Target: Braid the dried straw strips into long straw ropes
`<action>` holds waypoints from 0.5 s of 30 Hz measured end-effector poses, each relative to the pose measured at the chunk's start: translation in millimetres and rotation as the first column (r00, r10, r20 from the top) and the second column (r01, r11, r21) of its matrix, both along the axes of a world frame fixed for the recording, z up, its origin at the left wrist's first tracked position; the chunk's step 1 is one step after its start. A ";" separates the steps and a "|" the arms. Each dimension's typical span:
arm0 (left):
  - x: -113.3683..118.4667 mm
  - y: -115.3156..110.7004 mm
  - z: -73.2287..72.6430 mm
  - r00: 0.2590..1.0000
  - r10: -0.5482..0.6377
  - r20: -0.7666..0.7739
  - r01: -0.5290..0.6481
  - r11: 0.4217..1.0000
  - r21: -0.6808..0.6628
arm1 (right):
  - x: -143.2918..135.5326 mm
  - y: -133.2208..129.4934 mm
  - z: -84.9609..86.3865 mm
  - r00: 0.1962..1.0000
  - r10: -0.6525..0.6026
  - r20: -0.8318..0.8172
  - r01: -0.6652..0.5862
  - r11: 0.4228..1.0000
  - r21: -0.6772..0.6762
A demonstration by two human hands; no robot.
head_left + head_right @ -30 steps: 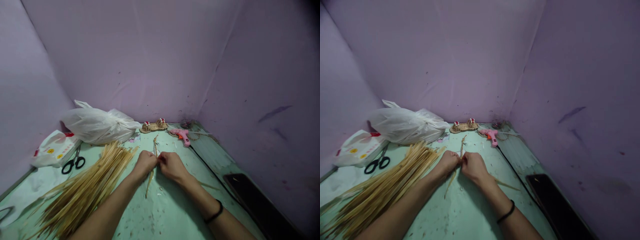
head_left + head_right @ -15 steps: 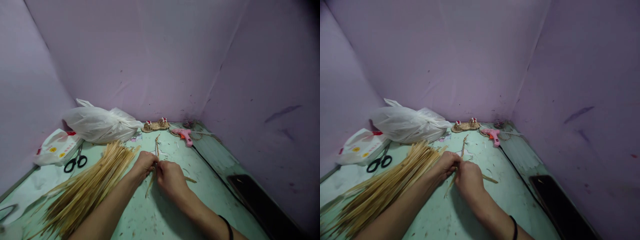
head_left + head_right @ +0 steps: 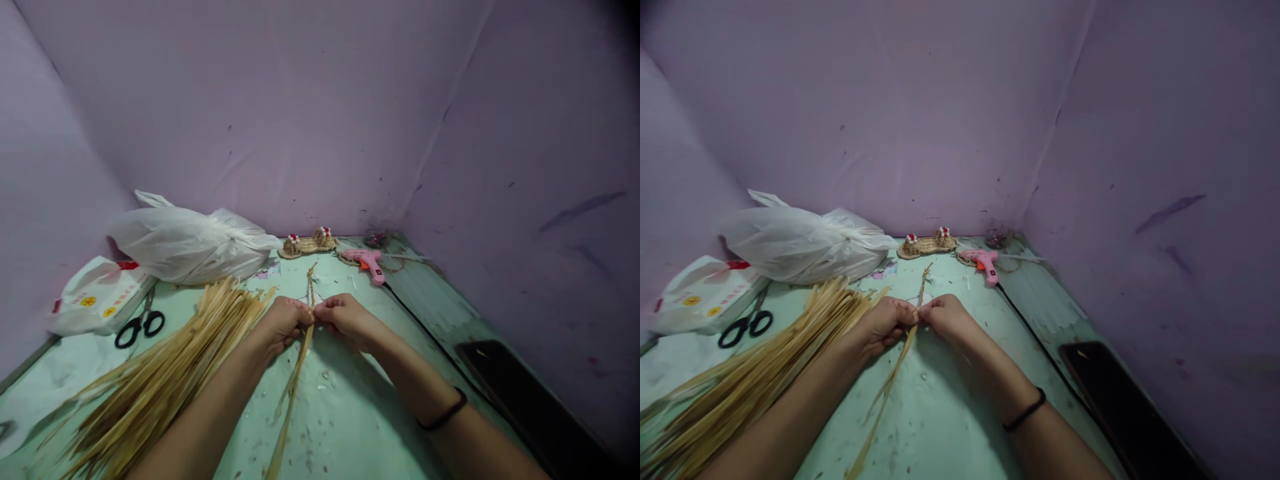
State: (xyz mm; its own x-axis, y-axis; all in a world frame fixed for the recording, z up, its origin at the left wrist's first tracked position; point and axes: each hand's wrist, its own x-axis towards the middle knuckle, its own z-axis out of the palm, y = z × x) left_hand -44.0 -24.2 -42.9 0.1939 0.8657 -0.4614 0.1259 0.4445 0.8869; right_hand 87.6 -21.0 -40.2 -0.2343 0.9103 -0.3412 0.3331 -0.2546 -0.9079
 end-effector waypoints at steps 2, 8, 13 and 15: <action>1.1 -0.9 1.4 0.998 -0.016 -0.057 0.016 1.000 0.001 | -1.8 -0.4 -5.4 0.999 -0.028 -0.032 0.027 1.000 -0.009; -3.8 -1.9 19.8 0.911 -0.075 -0.407 0.110 0.992 0.062 | 0.5 -0.9 -7.5 0.988 -0.057 -0.143 0.051 0.997 -0.049; 5.7 -14.8 24.8 0.747 0.057 -0.662 0.176 0.944 0.279 | -1.0 -2.9 -6.4 0.969 -0.096 -0.227 0.068 0.990 -0.125; 19.3 -29.2 24.1 0.697 0.142 -0.703 0.170 0.920 0.354 | -0.7 -2.9 -7.8 0.953 -0.122 -0.278 0.081 0.985 -0.155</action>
State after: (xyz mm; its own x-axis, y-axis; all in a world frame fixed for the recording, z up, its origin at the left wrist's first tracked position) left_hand -24.7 -53.4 -18.9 -0.0397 0.9926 -0.1149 0.7812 0.1026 0.6158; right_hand 86.9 -24.0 -47.9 -0.2494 0.8823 -0.3993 0.0311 -0.4048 -0.9139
